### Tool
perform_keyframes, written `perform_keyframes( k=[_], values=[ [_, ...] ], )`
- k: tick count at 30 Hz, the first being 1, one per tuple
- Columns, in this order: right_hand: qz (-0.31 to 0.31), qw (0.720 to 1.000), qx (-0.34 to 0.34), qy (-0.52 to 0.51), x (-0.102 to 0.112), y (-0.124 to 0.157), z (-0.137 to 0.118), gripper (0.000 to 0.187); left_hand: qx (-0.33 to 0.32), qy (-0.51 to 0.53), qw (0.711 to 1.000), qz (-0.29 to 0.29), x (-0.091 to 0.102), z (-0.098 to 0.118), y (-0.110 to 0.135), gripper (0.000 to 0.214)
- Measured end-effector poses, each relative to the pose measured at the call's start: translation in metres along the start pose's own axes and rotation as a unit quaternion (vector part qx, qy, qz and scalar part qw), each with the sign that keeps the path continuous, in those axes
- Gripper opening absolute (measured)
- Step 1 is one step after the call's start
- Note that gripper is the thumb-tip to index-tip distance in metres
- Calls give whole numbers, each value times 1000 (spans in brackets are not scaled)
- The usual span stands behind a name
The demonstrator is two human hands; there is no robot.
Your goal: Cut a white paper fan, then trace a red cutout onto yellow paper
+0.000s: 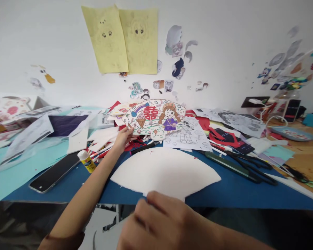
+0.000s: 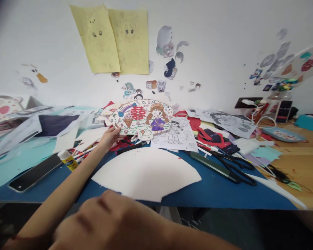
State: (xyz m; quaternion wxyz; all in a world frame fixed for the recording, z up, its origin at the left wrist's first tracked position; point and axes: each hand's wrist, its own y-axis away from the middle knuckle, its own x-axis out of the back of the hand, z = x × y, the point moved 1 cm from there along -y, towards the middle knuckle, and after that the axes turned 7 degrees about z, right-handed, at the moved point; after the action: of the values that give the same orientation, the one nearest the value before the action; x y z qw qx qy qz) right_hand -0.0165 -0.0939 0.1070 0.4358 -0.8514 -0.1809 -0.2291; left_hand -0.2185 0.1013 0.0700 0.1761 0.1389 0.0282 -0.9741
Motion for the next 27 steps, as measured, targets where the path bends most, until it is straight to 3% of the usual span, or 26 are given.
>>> perform_keyframes(
  k=[2, 3, 4, 5, 8, 11, 14, 22, 27],
  values=[
    [-65, 967, 156, 190, -2, 3, 25, 21, -1, 10, 1000, 2, 0, 2, -1, 9],
    [-66, 950, 157, 262, -3, 10, 41, 31, 0, 15, 1000, 3, 0, 2, -1, 9],
    [-89, 937, 143, 305, -3, 19, 57, 60, 2, 21, 1000, 3, 0, 3, -1, 8],
    [-86, 927, 119, 346, -3, 29, 72, 77, 3, 28, 1000, 4, 0, 5, -1, 6],
    [-45, 904, 95, 414, -2, 61, 100, 63, 10, 48, 999, 12, 2, 10, 1, 3],
    [27, 894, 86, 438, 0, 76, 102, 38, 22, 66, 997, 29, 4, 16, 4, 10],
    [54, 880, 109, 459, 3, 76, 95, 39, 38, 81, 995, 51, 7, 22, 5, 9],
    [34, 880, 137, 453, 8, 73, 89, 35, 65, 105, 991, 57, 11, 25, 5, 4],
    [-22, 908, 89, 408, 24, 67, 88, 42, 76, 101, 991, 53, 11, 26, 8, 5]
  ],
)
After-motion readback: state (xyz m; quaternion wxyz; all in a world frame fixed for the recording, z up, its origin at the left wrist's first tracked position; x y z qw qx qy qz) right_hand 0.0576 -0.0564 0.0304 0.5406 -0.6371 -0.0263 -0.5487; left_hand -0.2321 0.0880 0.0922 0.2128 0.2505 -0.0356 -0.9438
